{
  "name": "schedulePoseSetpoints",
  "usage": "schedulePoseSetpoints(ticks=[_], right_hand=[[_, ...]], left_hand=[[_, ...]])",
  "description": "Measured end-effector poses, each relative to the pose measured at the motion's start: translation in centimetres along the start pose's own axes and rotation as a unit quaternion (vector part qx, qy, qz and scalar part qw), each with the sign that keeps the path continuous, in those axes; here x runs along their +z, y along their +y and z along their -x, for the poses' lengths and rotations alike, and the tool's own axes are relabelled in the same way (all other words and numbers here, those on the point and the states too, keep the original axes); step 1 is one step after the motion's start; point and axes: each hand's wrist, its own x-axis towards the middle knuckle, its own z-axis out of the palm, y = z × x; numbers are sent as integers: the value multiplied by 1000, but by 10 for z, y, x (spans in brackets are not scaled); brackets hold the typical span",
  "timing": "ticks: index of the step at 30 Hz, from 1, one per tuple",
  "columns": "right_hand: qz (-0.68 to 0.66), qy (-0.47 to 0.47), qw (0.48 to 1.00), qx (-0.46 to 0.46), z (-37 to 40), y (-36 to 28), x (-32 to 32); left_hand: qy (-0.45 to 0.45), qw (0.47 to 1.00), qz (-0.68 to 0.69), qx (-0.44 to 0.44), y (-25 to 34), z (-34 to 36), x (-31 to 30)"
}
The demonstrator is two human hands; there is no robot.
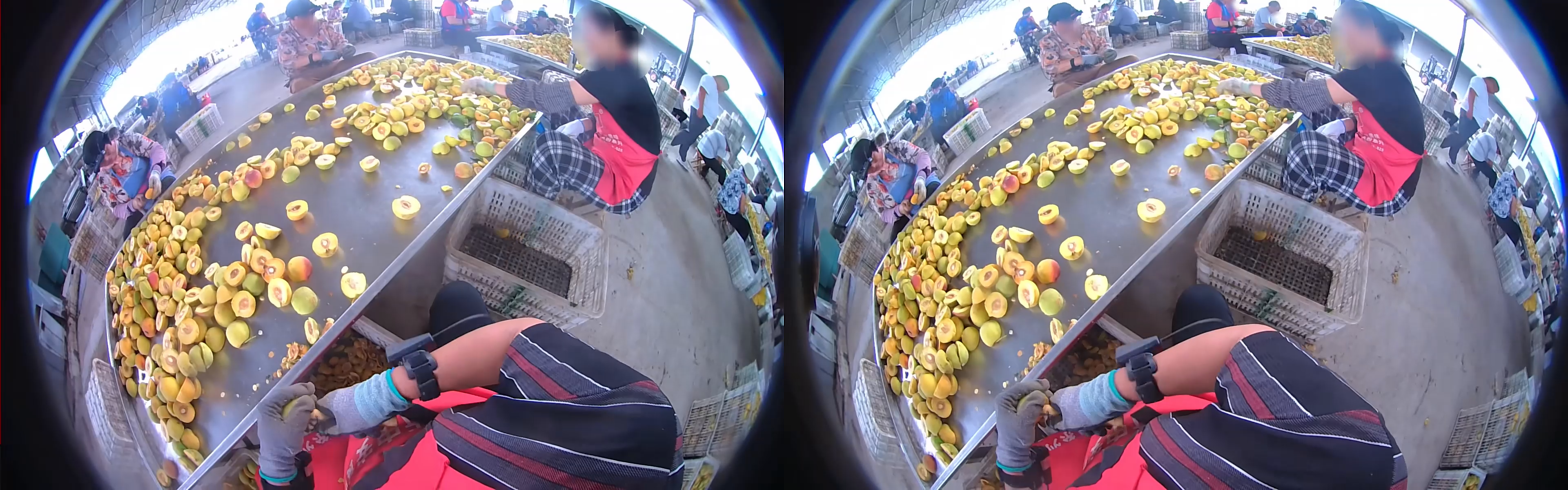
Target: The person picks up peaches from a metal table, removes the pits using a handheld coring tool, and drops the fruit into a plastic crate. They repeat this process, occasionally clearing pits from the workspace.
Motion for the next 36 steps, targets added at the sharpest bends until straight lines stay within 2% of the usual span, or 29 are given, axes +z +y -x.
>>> schedulePoseSetpoints(ticks=[1, 2, 3, 4, 5, 6, 7, 8, 9, 10, 11, 12, 13, 14, 15, 16, 18, 19, 20, 22, 23, 24, 26, 27, 29, 31, 32, 33, 36], right_hand=[[-1, -1, 1000, 0, 1, 4, -1], [-87, -36, 995, 37, 14, -10, -8], [-172, -71, 980, 73, 20, -17, -11], [-173, -72, 979, 74, 17, -11, -11], [-215, -92, 969, 76, 15, -6, -13], [-256, -112, 957, 77, 13, -2, -13], [-226, -77, 967, 94, 14, 1, -8], [-228, -80, 966, 95, 5, 15, -2], [-80, 5, 997, -11, -12, 40, 9], [73, 92, 986, -116, -22, 53, 15], [22, 66, 996, -50, -23, 50, 17], [22, 66, 996, -49, -13, 34, 11], [-133, -17, 991, 26, 0, 17, 0], [-282, -101, 949, 100, 10, 6, -8], [-325, -147, 933, 53, 9, 13, -14], [-325, -148, 932, 53, 12, 6, -13], [-169, -40, 978, 116, 20, -13, -10], [-64, -10, 998, 0, -4, 21, 3], [-66, -9, 998, 0, -15, 36, 8], [90, 41, 992, -74, -26, 51, 14], [-93, -34, 993, 59, 13, -1, -4], [-94, -36, 993, 60, 13, 5, -4], [-343, -143, 927, 43, 12, 14, -7], [-366, -142, 919, 37, 20, 8, -8], [-402, -164, 900, 22, 18, 10, -7], [-442, -185, 878, 7, 16, 13, -5], [-480, -191, 856, 16, 16, 15, -5], [-516, -200, 833, 26, 14, 18, -4], [-634, -205, 743, 65, 18, 16, -6]], left_hand=[[-28, 998, -52, -18, 1, -1, -2], [-29, 998, -53, -18, 0, -2, -2], [-11, 1000, -1, -9, -4, -2, 1], [8, 999, 52, 0, -8, -2, 4], [9, 999, 53, -3, -15, -3, 8], [27, 997, 62, 37, -22, -5, 12], [45, 994, 70, 77, -27, -5, 13], [48, 994, 70, 72, -25, -4, 10], [16, 1000, 10, 2, -20, -4, 7], [-17, 996, -49, -66, -17, -5, 4], [-16, 998, -37, -38, -20, -7, 5], [-17, 998, -36, -38, -19, -7, 8], [21, 1000, -4, -7, -17, -7, 12], [60, 998, 28, 25, -15, -7, 15], [60, 998, 28, 25, -16, -7, 17], [80, 995, 31, 51, -17, -8, 18], [99, 991, 36, 76, -19, -9, 16], [49, 997, -29, 50, -19, -11, 9], [-1, 995, -94, 23, -20, -11, 6], [-4, 998, -67, 2, -24, -12, 5], [-4, 999, -38, -16, -26, -12, 6], [-3, 999, -38, -18, -26, -11, 9], [33, 996, 45, 65, -25, -10, 16], [35, 996, 45, 66, -24, -10, 14], [-38, 987, 147, 53, -21, -11, 9], [-21, 984, 155, 86, -23, -11, 11], [-2, 979, 166, 120, -26, -11, 15], [1, 979, 167, 119, -32, -14, 21], [168, 971, 53, 164, -40, -16, 33]])
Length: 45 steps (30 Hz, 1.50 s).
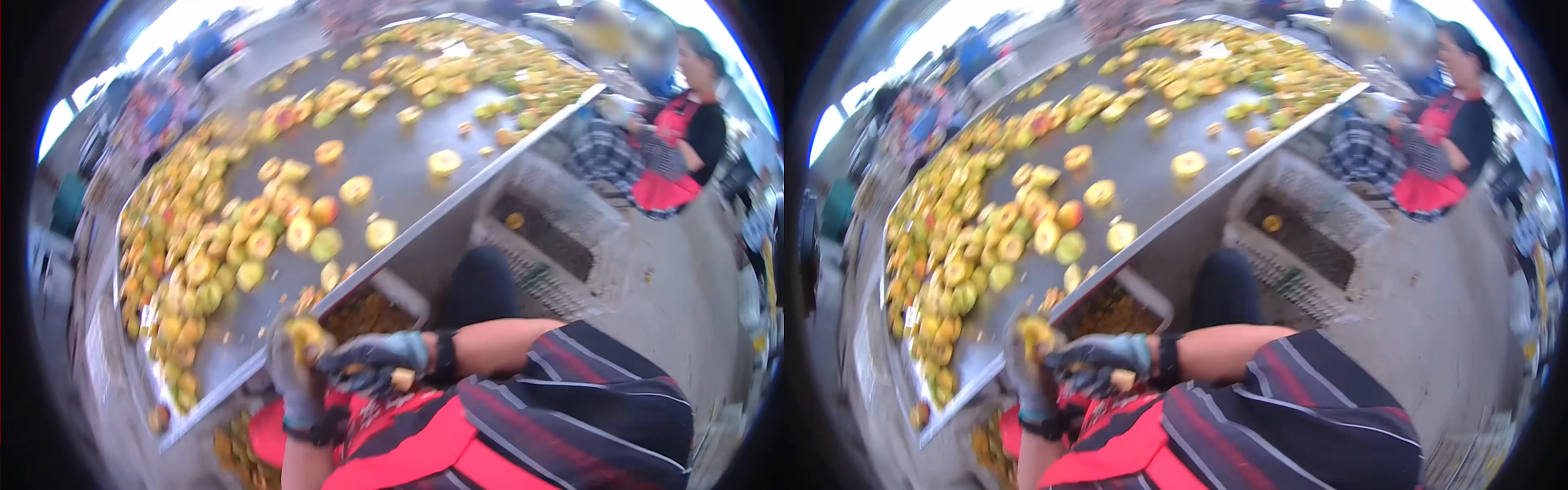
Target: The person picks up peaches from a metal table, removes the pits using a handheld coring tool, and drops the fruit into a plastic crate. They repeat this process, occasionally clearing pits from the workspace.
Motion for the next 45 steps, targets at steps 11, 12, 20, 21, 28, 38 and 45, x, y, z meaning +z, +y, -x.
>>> schedulePoseSetpoints(ticks=[11, 12, 20, 21, 28, 38, 45], right_hand=[[656, 278, 697, 84, 7, -23, -27], [654, 275, 700, 83, 10, -24, -26], [768, 301, 565, 25, 33, -24, -50], [772, 294, 563, 22, 30, -24, -52], [791, 280, 544, 24, 18, -23, -42], [557, 299, 773, -56, 38, -25, -18], [466, 101, 872, -110, 3, -30, 6]], left_hand=[[86, 935, 303, -160, 17, -9, -42], [87, 936, 300, -162, 15, -6, -54], [-51, 771, -577, -264, 77, 50, -194], [-77, 662, -706, -239, 85, 37, -187], [-76, 817, -567, -66, -9, -150, -99], [-156, 727, -649, -158, -32, -145, -88], [-69, 921, 360, -130, 11, -39, -71]])
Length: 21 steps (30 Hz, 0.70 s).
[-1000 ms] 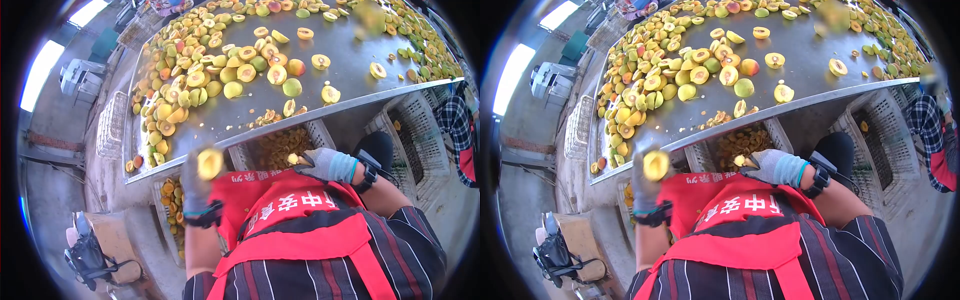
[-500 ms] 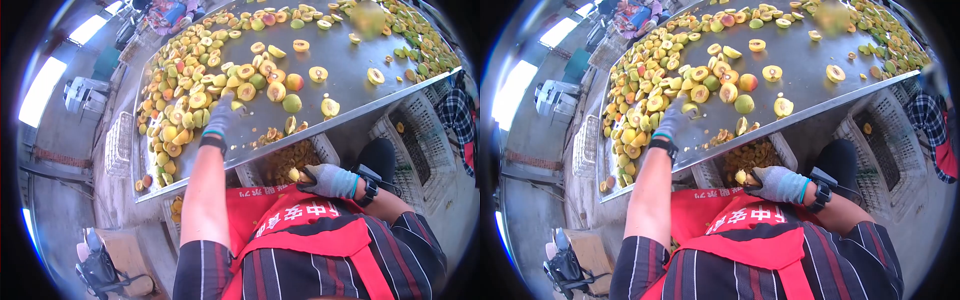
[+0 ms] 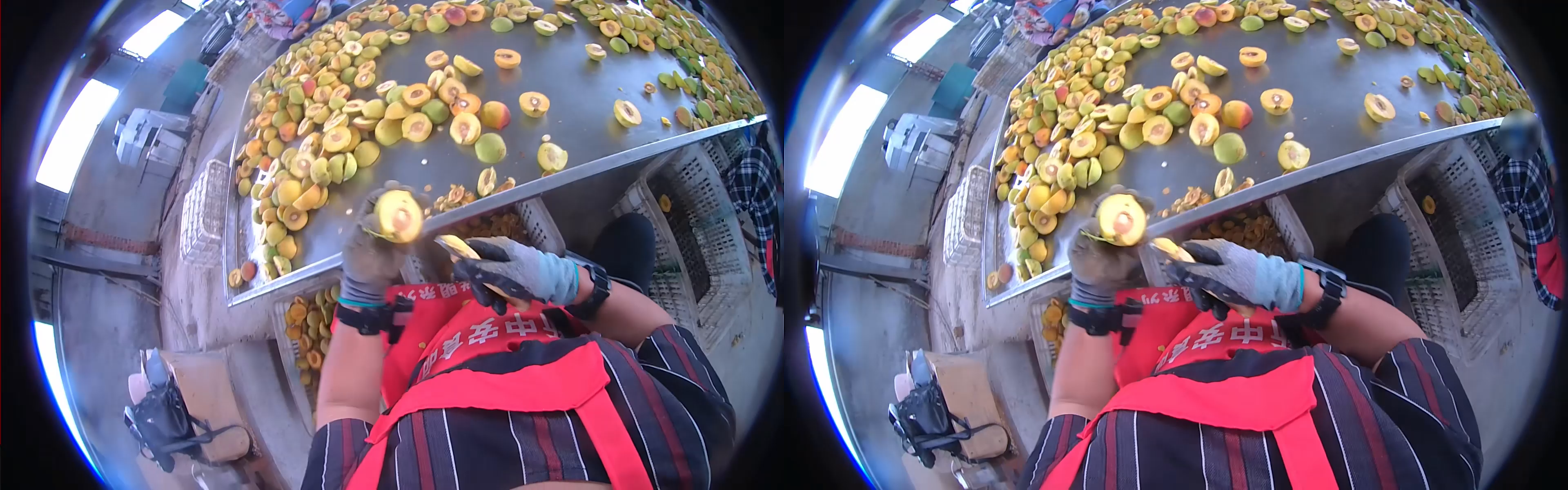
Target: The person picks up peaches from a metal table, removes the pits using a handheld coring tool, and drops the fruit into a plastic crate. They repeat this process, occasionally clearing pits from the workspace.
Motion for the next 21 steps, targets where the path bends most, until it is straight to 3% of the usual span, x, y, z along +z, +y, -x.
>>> schedulePoseSetpoints(ticks=[3, 6, 7, 9, 13, 17, 19, 21], right_hand=[[-31, -34, 998, 35, -15, 0, 14], [25, 94, 990, 98, -21, 7, 21], [26, 94, 990, 101, -19, 8, 24], [91, 155, 982, 56, -14, 8, 29], [150, 187, 971, -20, -17, 17, 32], [171, 198, 965, -2, -19, 11, 40], [36, 154, 986, 49, -19, 1, 44], [1, 121, 990, 69, -20, 0, 44]], left_hand=[[1, 998, 61, 20, -24, 25, 27], [9, 990, 135, 28, -33, 34, 28], [19, 985, 169, 31, -36, 37, 26], [35, 991, 125, 35, -42, 38, 24], [60, 993, 5, 98, -52, 37, 34], [86, 983, -64, 152, -58, 33, 39], [93, 978, -79, 171, -61, 33, 41], [99, 973, -95, 187, -59, 34, 47]])
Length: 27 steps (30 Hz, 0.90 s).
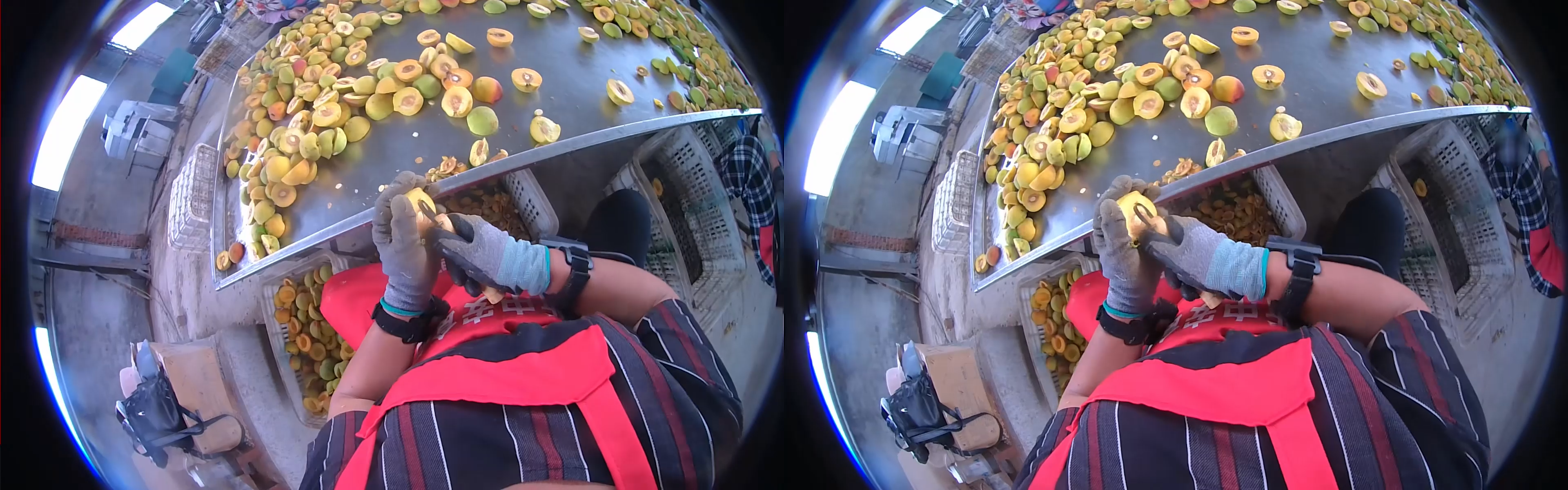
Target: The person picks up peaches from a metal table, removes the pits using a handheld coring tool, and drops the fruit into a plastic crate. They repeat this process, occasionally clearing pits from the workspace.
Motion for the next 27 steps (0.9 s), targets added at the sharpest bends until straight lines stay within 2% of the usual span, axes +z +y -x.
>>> schedulePoseSetpoints(ticks=[2, 3, 4, 6, 7, 9, 10, 12, 13, 14, 16, 17, 18, 19, 20, 21, 22, 23, 24, 25, 26, 27], right_hand=[[120, 56, 987, -95, -8, 13, 3], [283, 173, 880, -339, -21, 29, 4], [283, 173, 881, -336, -24, 43, -1], [303, 108, 925, -203, -7, 13, -1], [301, 110, 925, -202, 2, -3, -2], [166, -40, 985, -37, 14, -26, -4], [165, -42, 985, -34, 12, -20, -5], [273, -21, 959, -77, 6, -13, -6], [285, -12, 956, -65, 8, -12, -7], [284, -11, 957, -65, 9, -20, -5], [158, -64, 976, 137, 9, -31, -4], [158, -64, 976, 137, 9, -26, -4], [172, -36, 984, -10, 9, -16, -4], [181, -8, 971, -156, 6, -6, -5], [180, -8, 971, -154, -6, 11, -5], [270, 84, 901, -328, -24, 32, -5], [345, 171, 784, -486, -34, 41, -6], [346, 172, 784, -486, -26, 26, -5], [245, 63, 939, -233, -9, 0, -4], [116, -52, 991, 45, 1, -16, -3], [116, -53, 991, 45, 3, -17, -3], [131, -54, 988, 61, 5, -17, -3]], left_hand=[[27, 999, -9, -17, 8, 1, 9], [31, 999, -2, -34, 9, -1, 12], [32, 999, -1, -36, 9, 0, 13], [63, 996, -7, -62, 9, 0, 13], [62, 996, -8, -64, 11, -3, 9], [-53, 988, -114, -92, 16, -10, -4], [-50, 988, -114, -94, 16, -11, -9], [-96, 976, -157, -115, 18, -17, -10], [-76, 977, -114, -160, 22, -17, -8], [-76, 977, -114, -162, 20, -16, -8], [-38, 987, -107, -117, 15, -16, -6], [-38, 987, -107, -118, 13, -15, -7], [-39, 988, -120, -94, 10, -15, -8], [-39, 988, -132, -71, 7, -14, -8], [-38, 988, -131, -73, 7, -13, -5], [-11, 988, -127, -84, 9, -12, 1], [15, 988, -123, -93, 11, -13, 6], [15, 988, -123, -93, 11, -12, 9], [25, 988, -126, -85, 12, -10, 11], [36, 988, -131, -77, 13, -9, 12], [36, 988, -131, -77, 15, -10, 13], [0, 986, -150, -77, 18, -11, 13]])
